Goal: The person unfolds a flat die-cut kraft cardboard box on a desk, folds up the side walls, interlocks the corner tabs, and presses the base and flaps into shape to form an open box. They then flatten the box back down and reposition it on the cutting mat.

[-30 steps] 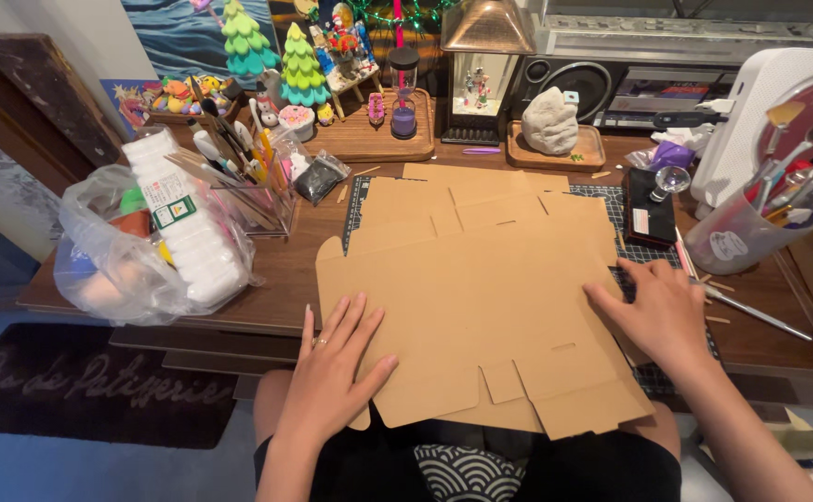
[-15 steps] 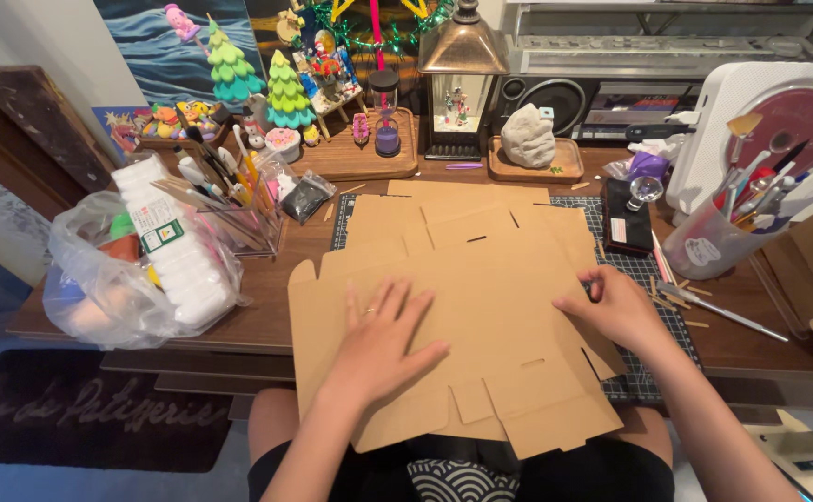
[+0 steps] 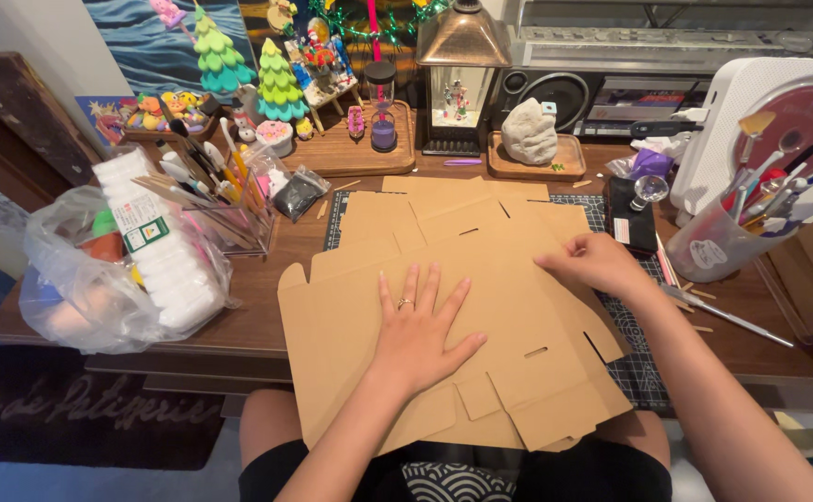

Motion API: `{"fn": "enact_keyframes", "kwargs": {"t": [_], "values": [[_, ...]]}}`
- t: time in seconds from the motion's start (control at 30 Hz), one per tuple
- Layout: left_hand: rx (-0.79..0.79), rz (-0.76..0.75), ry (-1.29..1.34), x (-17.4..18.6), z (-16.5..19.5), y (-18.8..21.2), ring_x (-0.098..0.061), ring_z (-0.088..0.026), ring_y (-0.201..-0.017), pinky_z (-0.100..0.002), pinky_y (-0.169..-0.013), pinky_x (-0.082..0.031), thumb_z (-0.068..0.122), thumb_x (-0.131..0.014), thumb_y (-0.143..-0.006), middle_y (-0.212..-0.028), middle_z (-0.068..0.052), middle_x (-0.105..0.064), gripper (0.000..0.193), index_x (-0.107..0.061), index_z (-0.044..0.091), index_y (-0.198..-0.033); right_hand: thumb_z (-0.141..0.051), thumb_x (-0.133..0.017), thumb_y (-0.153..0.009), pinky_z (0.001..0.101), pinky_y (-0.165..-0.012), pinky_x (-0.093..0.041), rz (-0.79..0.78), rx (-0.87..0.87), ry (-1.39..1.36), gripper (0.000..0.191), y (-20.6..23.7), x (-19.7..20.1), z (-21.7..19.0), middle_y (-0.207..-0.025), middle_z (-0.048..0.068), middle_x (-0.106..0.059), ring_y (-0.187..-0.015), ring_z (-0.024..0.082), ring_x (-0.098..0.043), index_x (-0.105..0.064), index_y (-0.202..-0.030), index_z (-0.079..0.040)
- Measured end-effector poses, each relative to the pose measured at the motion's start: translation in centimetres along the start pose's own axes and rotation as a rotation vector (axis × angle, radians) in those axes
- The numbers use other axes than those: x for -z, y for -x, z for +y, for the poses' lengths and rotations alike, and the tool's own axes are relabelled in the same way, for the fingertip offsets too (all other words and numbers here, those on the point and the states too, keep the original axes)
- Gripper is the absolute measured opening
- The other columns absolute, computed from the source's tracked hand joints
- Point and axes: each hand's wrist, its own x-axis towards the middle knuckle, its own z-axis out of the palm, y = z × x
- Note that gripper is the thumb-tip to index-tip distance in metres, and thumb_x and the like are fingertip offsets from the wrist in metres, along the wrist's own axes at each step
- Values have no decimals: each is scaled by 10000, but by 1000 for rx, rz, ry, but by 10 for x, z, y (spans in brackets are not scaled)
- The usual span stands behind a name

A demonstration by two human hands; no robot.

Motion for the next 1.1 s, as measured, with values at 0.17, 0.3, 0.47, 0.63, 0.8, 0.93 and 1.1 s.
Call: {"fn": "enact_keyframes", "kwargs": {"t": [0.17,0.3,0.47,0.63,0.8,0.93,1.1], "values": [[-13,-48,16,6,-2,-1,-127,-445,-1518,-702,-1155,74,726,-445,-889,-1630,-231,-241,820,-375,264,-1563,-713,-654,-818,423,-702,-542,149,85,293,634,23,-4,-19,-827,105,-743,-798,297,-731,-709,-870,-84],[-13,-59,19,7,-1,-2,-133,-435,-1524,-694,-1167,73,730,-443,-892,-1636,-226,-239,820,-373,271,-1568,-717,-626,-864,478,-668,-543,229,114,382,669,36,-10,-19,-798,137,-735,-788,339,-732,-652,-822,-49],[-10,-51,25,9,-1,-2,-136,-437,-1522,-687,-1164,68,733,-447,-886,-1630,-225,-245,820,-378,273,-1561,-605,-668,-880,487,-621,-531,353,249,488,539,45,-15,-27,-734,118,-712,-710,349,-709,-613,-882,-69],[-1,-52,22,8,0,-2,-140,-435,-1522,-688,-1167,61,731,-453,-882,-1632,-223,-248,821,-383,273,-1559,-406,-689,-921,422,-636,-467,544,454,788,338,52,-34,-39,-569,89,-667,-521,288,-655,-565,-862,-98],[-1,-45,21,8,0,-1,-143,-436,-1522,-689,-1163,59,727,-455,-881,-1631,-227,-251,823,-387,260,-1556,-204,-668,-888,370,-694,-429,677,510,1056,154,53,-56,-41,-596,12,-628,-527,208,-643,-542,-870,-117],[-4,-42,6,8,1,-2,-142,-434,-1521,-687,-1171,61,729,-448,-887,-1630,-228,-248,826,-380,256,-1561,-132,-653,-882,351,-725,-417,725,509,1088,118,54,-60,-40,-609,6,-610,-550,194,-644,-536,-871,-124],[5,-49,13,9,-1,-2,-149,-402,-1530,-675,-1182,55,711,-443,-901,-1643,-194,-250,849,-357,191,-1566,-258,-633,-935,418,-720,-467,607,478,890,193,55,-46,-35,-612,57,-648,-563,268,-669,-542,-887,-95]]}}
